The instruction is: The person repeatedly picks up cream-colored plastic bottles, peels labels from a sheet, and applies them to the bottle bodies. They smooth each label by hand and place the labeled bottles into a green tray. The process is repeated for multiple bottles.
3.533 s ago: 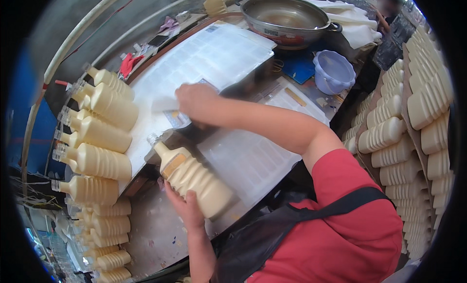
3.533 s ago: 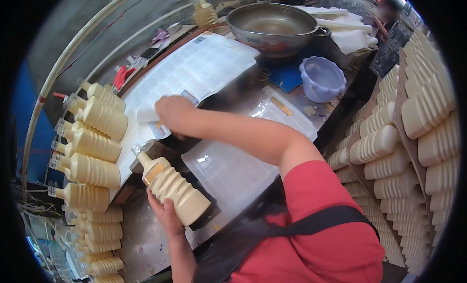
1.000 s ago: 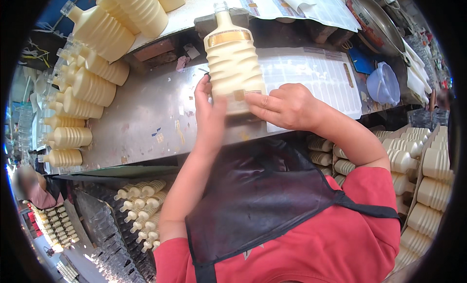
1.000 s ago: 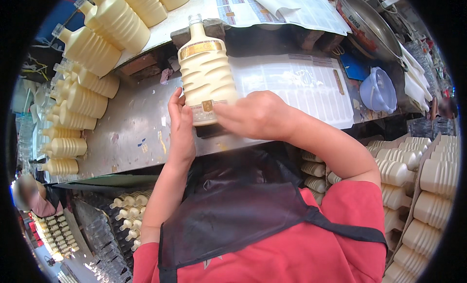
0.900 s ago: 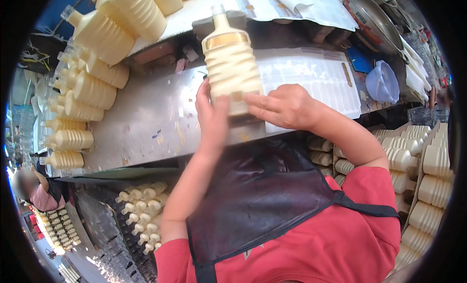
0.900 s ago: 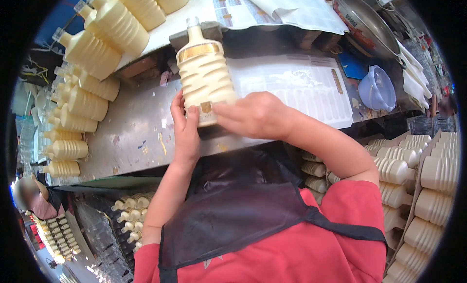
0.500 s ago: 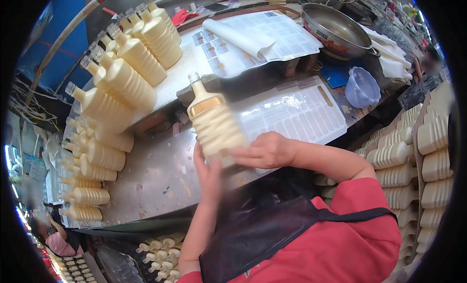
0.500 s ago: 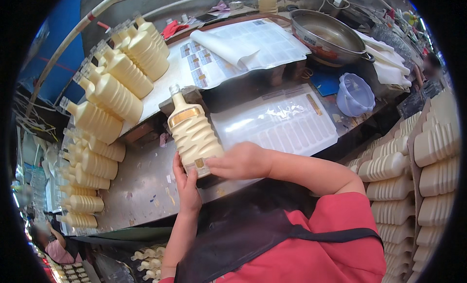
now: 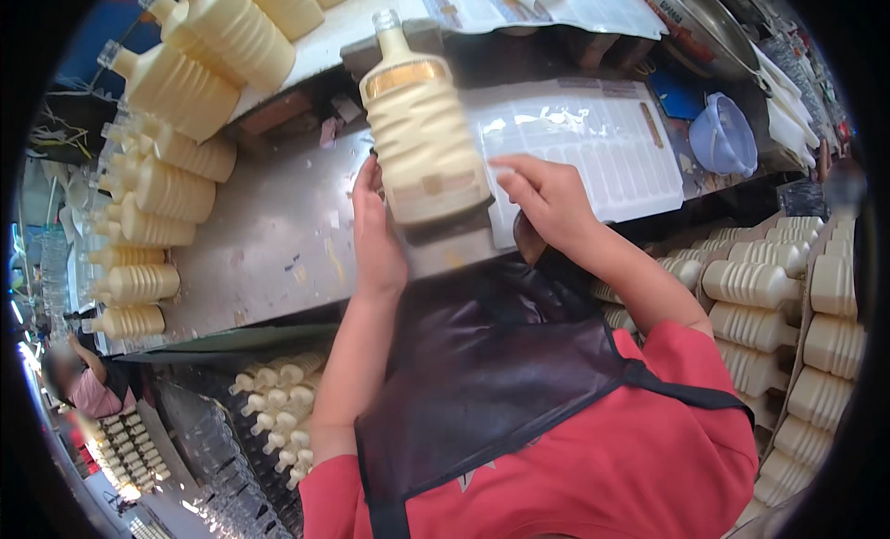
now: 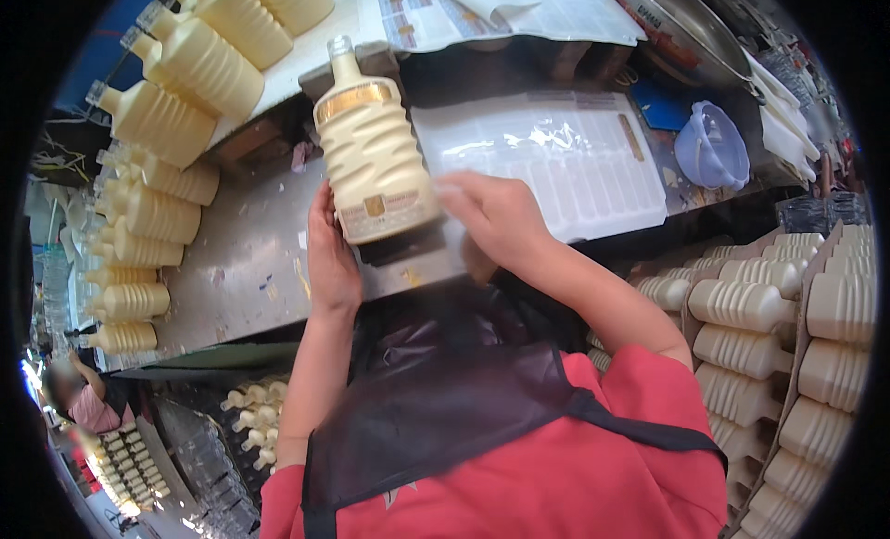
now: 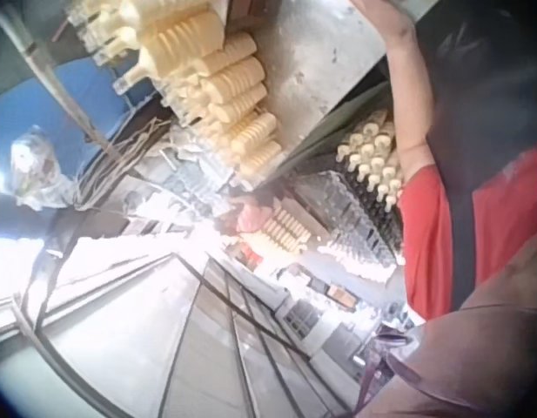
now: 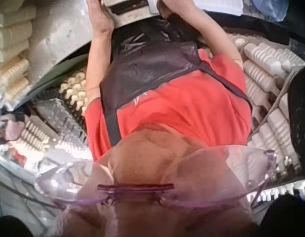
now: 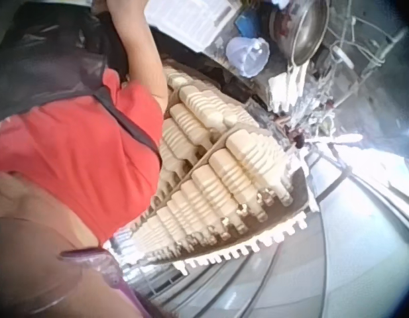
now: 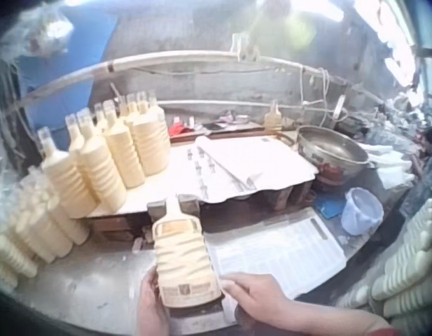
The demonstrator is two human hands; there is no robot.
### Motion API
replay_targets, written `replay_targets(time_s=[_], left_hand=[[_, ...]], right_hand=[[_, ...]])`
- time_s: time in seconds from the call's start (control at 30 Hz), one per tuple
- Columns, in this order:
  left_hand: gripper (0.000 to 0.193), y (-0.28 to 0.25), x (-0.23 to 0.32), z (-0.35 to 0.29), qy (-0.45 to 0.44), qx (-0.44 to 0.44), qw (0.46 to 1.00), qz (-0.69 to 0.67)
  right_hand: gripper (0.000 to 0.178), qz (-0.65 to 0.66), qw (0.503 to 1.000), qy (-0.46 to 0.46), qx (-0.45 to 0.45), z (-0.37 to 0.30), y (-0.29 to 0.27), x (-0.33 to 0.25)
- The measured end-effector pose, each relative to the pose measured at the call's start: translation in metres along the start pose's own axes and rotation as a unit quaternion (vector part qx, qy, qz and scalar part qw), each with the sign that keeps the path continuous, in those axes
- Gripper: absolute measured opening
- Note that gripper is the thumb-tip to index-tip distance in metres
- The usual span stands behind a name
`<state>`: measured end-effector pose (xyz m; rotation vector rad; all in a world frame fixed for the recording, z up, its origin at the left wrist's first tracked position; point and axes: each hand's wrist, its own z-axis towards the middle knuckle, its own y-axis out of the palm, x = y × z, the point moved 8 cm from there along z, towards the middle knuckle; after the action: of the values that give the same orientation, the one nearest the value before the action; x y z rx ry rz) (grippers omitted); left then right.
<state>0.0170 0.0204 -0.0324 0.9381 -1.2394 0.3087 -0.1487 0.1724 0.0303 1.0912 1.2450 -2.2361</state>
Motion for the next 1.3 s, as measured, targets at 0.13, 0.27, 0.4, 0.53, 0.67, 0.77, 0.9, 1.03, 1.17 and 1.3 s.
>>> replay_targets(time_s=[0.13,0.27,0.4,0.53,0.67,0.77,0.9,1.03,1.17,1.3], left_hand=[[0.057,0.006,0.003,-0.001,0.038,0.004,0.995,0.090],[0.053,0.009,0.006,-0.007,0.025,0.041,0.995,0.090],[0.058,0.009,0.011,-0.001,0.033,0.028,0.997,0.058],[0.073,0.009,0.006,0.005,0.032,0.041,0.954,0.295],[0.081,0.013,0.007,0.000,0.044,0.022,0.960,0.276],[0.081,0.013,0.014,0.002,0.028,0.007,0.973,0.231],[0.084,0.015,0.014,0.004,0.020,0.028,0.989,0.146],[0.086,0.016,0.010,0.003,0.027,0.052,0.976,0.211],[0.087,0.017,0.007,0.004,0.028,0.074,0.974,0.213],[0.084,0.018,0.010,0.001,0.037,0.050,0.966,0.252]], right_hand=[[0.048,0.128,0.969,0.207,-0.045,0.000,0.027,0.016],[0.047,0.242,0.930,0.265,-0.080,0.002,0.038,0.027],[0.055,0.177,0.959,0.211,-0.059,0.008,0.040,0.008],[0.066,0.038,0.971,0.222,-0.081,0.013,0.038,-0.004],[0.061,0.189,0.945,0.236,-0.123,0.005,0.039,0.013],[0.056,0.294,0.911,0.256,-0.134,0.003,0.038,0.014],[0.050,0.239,0.930,0.263,-0.096,0.008,0.044,0.017],[0.054,0.129,0.959,0.248,-0.046,0.011,0.043,0.015],[0.053,0.136,0.957,0.254,-0.039,0.012,0.043,0.021],[0.049,0.225,0.946,0.232,-0.025,0.006,0.048,0.027]])
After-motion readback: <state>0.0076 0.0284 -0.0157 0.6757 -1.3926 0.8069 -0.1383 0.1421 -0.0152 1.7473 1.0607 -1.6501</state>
